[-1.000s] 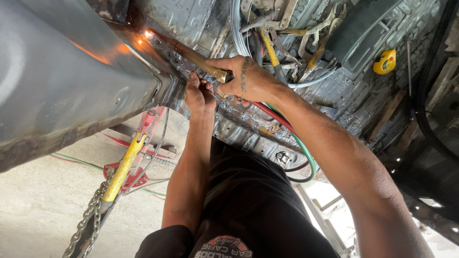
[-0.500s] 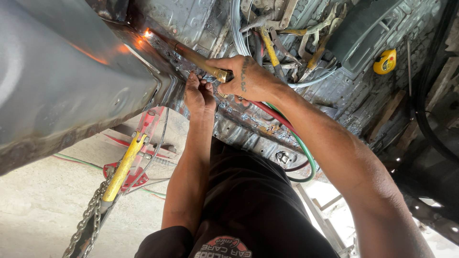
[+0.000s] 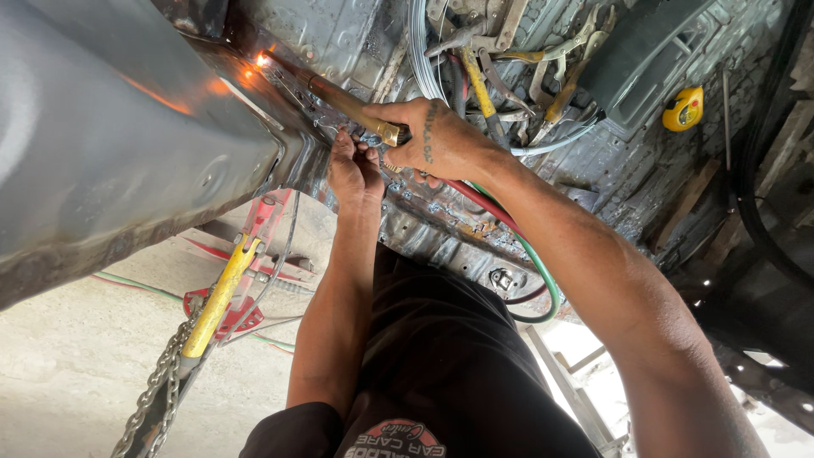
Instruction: The person uses a welding torch and filler rod to weld seams on the underside of a car frame. They ignite the torch, apply heat and filler to multiple spots along the frame, and then extinguish the torch. The person also handles a coil of filler wire and a lighter during the process.
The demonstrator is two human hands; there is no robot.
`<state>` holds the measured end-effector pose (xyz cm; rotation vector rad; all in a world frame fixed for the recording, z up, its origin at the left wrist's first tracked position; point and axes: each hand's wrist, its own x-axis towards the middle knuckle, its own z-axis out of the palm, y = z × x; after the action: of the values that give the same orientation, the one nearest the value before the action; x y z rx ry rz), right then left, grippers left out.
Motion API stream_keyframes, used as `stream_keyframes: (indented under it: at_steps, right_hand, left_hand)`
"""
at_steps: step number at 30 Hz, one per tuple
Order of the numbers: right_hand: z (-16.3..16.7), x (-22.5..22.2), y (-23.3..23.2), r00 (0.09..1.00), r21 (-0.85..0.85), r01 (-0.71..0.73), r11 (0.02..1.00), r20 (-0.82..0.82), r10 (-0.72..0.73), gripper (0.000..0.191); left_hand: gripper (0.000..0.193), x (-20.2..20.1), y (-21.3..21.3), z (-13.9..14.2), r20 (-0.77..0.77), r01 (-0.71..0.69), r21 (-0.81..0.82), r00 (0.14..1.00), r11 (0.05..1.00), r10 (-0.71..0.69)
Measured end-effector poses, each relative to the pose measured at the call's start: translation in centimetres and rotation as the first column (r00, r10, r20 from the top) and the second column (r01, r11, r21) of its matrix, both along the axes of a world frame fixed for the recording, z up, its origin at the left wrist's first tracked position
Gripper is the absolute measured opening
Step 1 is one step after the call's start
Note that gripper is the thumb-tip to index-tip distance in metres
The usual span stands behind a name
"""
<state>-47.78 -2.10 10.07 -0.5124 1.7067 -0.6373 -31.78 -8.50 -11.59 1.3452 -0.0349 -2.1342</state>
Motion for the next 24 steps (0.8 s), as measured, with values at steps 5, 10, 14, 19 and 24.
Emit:
stream_keyframes:
  at_steps: [5,10,14,19,24]
  right_hand:
    - [0.23,0.06,-0.14,1.000,-0.019,0.002,1.000,-0.011,-0.002,0.070]
    - [0.52,-0.21,-0.15,1.000,0.000,-0.004,1.000,0.005,0.004,0.071]
    - [0.67,-0.34,0.06,1.000,-0.037,-0.001,0.999,0.020,0.002,0.067]
    - [0.53,-0.21,0.04,1.000,-0.047,0.016,0.999,0.021,-0.015,0.061]
    - [0.57,-0.30,0.13,0.999,-0.071,0.026,0.997,0.022,-0.025,0.059]
  left_hand:
    - [0.015,0.07,-0.13,-0.26,0.004,0.007,-0.004,1.000,1.000,-0.007]
    - [0.015,0.12,-0.12,-0.31,-0.015,0.011,-0.020,1.000,1.000,-0.011]
    - [0.015,-0.07,-0.01,-0.20,-0.008,0.012,-0.047,1.000,0.999,-0.013]
    - [0.016,-0.26,0.24,0.15,0.010,-0.021,0.010,1.000,1.000,0.021]
    - [0.017,-0.28,0.08,0.06,-0.015,-0.009,-0.003,1.000,1.000,0.009]
